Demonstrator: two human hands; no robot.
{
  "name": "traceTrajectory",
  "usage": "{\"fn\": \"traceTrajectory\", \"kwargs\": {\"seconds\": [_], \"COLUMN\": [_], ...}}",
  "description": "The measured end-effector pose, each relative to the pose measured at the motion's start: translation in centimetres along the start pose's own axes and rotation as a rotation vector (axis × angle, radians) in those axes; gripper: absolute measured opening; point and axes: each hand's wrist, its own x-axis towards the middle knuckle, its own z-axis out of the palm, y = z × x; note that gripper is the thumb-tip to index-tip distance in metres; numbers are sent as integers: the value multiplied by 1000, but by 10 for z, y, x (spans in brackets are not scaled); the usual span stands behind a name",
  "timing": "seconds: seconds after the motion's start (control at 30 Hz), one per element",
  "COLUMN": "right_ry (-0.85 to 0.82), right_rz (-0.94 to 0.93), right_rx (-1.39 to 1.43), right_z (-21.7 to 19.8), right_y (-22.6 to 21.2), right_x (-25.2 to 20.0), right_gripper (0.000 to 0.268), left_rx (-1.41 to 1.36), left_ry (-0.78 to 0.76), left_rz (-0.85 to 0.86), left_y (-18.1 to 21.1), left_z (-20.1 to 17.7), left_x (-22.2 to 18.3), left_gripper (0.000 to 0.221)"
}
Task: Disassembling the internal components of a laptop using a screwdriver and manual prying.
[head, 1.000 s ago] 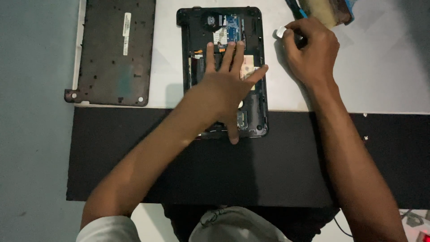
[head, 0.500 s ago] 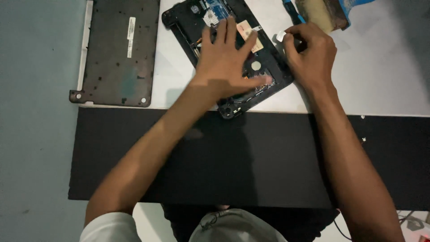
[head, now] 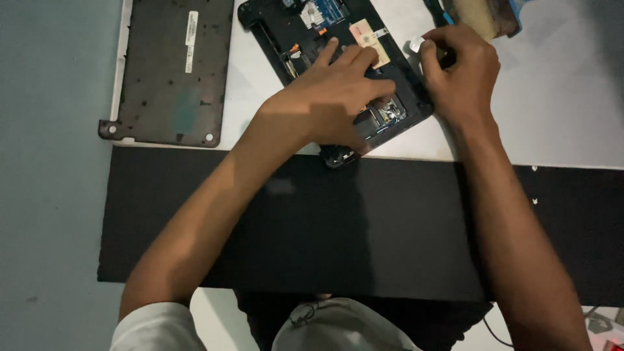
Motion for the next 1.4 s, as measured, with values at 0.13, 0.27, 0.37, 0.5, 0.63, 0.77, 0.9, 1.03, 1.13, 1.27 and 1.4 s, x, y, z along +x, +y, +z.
{"fn": "traceTrajectory", "kwargs": {"seconds": [0.13,0.27,0.37,0.5,0.63,0.77,0.9,1.03,1.13,1.27,1.4], "right_ry": [-3,-6,-3,5,16,8,2,-7,4,0,6], "right_rz": [-19,-32,-21,-51,-75,-58,-109,-107,-111,-120,-91], "right_rx": [-21,-6,-14,-1,21,-6,18,25,6,-6,-20], "right_z": [2,1,0,3,5,3,2,3,5,6,5], "right_y": [6,4,3,8,14,10,11,13,17,20,16], "right_x": [-1,-1,-1,-2,-4,-3,-3,-5,-5,-6,-4], "right_gripper": [18,17,15,15,14,15,16,16,18,19,15], "left_rx": [101,282,291,139,98,88,164,197,250,303,414], "left_ry": [-77,-234,-163,-267,-35,-210,-164,-168,-250,-273,-175], "left_rz": [-75,-134,-78,-110,-45,-132,-51,-84,-135,-170,-132], "left_y": [16,27,27,43,10,41,28,29,34,37,33], "left_z": [-3,-1,8,-35,-14,-48,-6,2,2,12,24], "left_x": [1,3,3,-14,-9,-21,2,6,11,19,21], "left_gripper": [99,96,63,14,24,7,47,79,39,54,89]}}
